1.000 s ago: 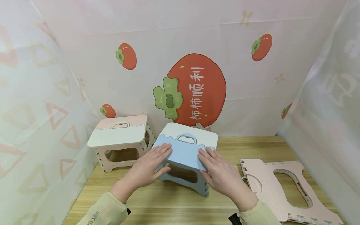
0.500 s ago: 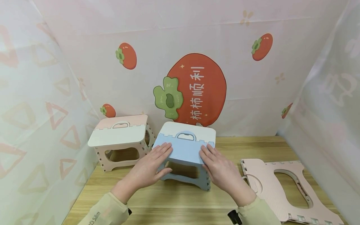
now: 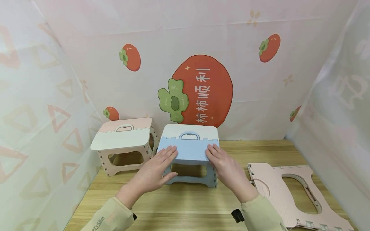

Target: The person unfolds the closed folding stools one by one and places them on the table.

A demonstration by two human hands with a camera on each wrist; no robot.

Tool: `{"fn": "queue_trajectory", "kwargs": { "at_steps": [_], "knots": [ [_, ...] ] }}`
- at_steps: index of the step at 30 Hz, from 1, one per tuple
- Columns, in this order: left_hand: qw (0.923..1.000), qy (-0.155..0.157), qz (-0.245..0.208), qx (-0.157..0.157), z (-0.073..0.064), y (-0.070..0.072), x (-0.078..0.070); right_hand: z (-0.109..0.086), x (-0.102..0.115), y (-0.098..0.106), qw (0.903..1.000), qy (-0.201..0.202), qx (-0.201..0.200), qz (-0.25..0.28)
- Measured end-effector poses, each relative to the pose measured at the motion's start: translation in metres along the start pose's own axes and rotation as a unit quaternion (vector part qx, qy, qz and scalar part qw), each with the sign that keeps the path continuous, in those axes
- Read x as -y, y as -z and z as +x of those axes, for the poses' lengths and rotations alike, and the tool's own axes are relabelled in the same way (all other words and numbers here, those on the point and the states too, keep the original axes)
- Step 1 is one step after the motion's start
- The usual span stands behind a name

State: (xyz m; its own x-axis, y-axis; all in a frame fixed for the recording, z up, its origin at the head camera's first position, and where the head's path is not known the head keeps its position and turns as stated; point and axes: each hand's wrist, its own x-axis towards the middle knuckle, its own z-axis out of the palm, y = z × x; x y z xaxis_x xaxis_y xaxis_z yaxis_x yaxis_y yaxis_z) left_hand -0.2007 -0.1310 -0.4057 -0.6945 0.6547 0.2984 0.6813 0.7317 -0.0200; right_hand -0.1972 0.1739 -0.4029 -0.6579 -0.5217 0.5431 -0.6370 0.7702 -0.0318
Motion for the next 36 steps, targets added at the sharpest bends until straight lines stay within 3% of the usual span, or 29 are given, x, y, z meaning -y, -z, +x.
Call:
{"fn": "queue_trajectory", "kwargs": {
  "at_steps": [17,24,36],
  "knots": [
    [0.9996,0.024,-0.007,0.014,0.006,0.001,-0.001,0.012,-0.009,-0.006,0.9982,-0.041,0.043,0.010],
    [0.9989,0.037,-0.011,0.028,0.011,0.001,0.003,0.018,-0.013,-0.010,0.9973,-0.049,0.054,0.016],
    [0.9985,0.045,-0.015,0.026,0.019,-0.003,0.012,0.029,-0.018,-0.017,0.9952,-0.067,0.064,0.031]
  ]
}}
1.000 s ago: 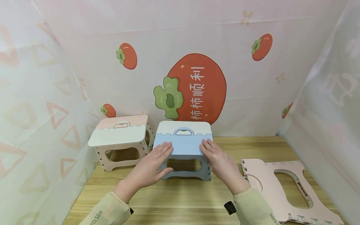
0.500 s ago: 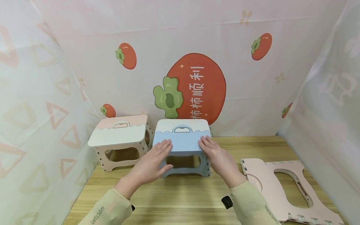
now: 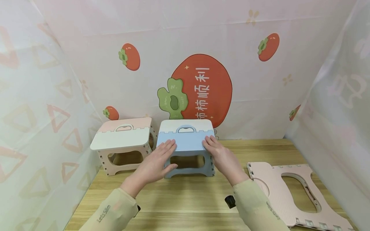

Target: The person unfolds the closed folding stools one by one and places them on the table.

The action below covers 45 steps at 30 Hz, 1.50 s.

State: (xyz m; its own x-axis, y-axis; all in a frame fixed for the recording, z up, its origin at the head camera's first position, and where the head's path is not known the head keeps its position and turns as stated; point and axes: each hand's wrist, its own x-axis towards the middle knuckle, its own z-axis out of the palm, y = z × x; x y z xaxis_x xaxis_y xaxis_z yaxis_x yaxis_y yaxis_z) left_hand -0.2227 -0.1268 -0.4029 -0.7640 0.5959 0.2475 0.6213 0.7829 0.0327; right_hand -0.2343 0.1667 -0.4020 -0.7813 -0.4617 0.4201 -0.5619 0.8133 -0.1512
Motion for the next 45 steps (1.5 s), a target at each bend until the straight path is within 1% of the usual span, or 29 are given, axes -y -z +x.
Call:
{"fn": "queue_trajectory", "kwargs": {
  "at_steps": [8,13,19,24,30,45],
  "knots": [
    [0.9998,0.012,-0.002,0.017,0.004,0.001,0.002,0.005,-0.004,-0.001,0.9997,-0.002,0.008,0.022],
    [0.9998,0.014,-0.008,0.015,0.006,0.002,0.004,0.009,-0.005,-0.001,0.9995,0.001,0.007,0.029],
    [0.9997,0.014,-0.012,0.013,0.009,0.002,0.007,0.014,-0.005,-0.001,0.9991,-0.011,0.024,0.032],
    [0.9997,0.015,-0.014,0.011,0.012,0.002,0.011,0.017,-0.006,-0.002,0.9989,-0.012,0.026,0.036],
    [0.9994,0.020,-0.023,0.018,0.015,0.002,0.012,0.021,-0.009,-0.003,0.9986,-0.015,0.030,0.042],
    [0.9993,0.023,-0.022,0.018,0.020,0.000,0.017,0.029,-0.010,-0.003,0.9971,-0.025,0.044,0.056]
  ]
}}
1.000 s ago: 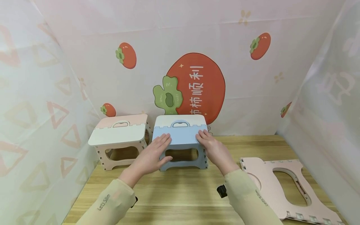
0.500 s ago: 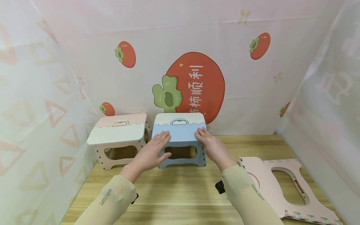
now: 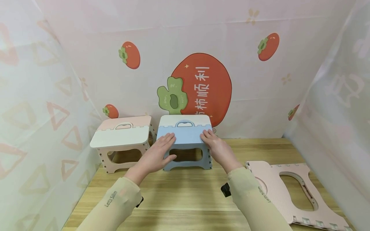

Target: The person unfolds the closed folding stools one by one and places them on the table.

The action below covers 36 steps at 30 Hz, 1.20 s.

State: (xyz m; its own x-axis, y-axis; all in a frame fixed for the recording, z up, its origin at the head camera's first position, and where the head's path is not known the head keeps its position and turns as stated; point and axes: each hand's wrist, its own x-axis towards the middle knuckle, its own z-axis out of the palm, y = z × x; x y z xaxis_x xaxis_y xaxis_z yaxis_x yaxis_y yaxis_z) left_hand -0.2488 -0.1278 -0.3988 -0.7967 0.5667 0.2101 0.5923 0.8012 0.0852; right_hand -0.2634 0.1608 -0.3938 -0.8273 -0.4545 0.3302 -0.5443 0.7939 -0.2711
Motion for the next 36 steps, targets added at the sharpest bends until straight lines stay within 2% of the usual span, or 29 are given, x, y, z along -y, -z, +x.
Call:
{"fn": "queue_trajectory", "kwargs": {
  "at_steps": [22,36],
  "knots": [
    [0.9999,0.009,0.006,0.003,0.0062,-0.0024,0.0032,0.0062,-0.0043,-0.0034,0.9997,0.018,-0.017,-0.006],
    [0.9999,0.011,0.001,-0.002,0.0079,-0.0024,0.0041,0.0095,-0.0047,-0.0028,0.9999,0.009,-0.007,-0.011]
  ]
}}
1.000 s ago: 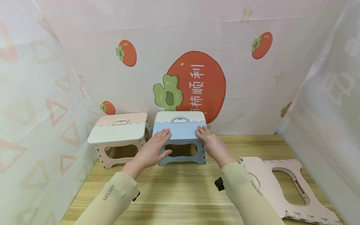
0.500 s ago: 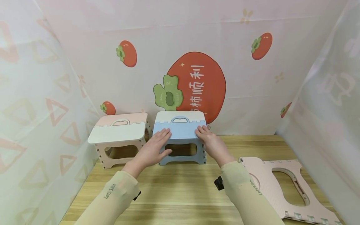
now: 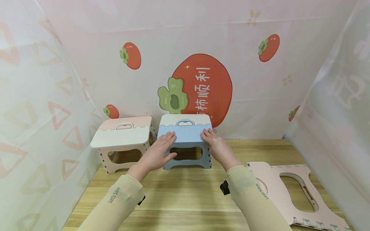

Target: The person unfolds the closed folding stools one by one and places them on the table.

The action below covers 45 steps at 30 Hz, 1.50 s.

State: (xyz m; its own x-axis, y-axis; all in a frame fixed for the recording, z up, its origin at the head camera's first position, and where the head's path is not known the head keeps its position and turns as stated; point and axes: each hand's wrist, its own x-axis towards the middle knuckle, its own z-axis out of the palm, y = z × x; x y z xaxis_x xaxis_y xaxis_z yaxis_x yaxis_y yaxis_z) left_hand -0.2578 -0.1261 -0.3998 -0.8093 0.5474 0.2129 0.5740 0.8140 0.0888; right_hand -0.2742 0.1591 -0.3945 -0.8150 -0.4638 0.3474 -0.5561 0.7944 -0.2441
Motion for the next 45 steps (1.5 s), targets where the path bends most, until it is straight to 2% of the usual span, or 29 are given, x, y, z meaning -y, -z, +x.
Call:
{"fn": "queue_trajectory", "kwargs": {
  "at_steps": [10,23,29,39,45],
  "knots": [
    [1.0000,0.006,0.000,0.002,-0.001,0.000,-0.001,-0.001,0.002,-0.001,1.0000,0.001,-0.001,-0.007],
    [0.9997,0.007,0.014,0.019,-0.007,0.004,-0.003,-0.004,0.002,0.007,0.9992,0.021,0.029,0.017],
    [1.0000,0.005,0.003,0.008,-0.011,0.006,0.002,-0.007,-0.001,0.008,0.9988,0.019,0.043,0.013],
    [0.9991,-0.002,-0.040,-0.016,-0.031,0.006,0.004,-0.033,-0.014,0.013,0.9994,0.006,0.030,0.017],
    [0.9977,0.017,-0.066,-0.003,-0.044,0.006,0.002,-0.052,-0.024,0.022,0.9985,-0.017,0.050,0.013]
  ]
}}
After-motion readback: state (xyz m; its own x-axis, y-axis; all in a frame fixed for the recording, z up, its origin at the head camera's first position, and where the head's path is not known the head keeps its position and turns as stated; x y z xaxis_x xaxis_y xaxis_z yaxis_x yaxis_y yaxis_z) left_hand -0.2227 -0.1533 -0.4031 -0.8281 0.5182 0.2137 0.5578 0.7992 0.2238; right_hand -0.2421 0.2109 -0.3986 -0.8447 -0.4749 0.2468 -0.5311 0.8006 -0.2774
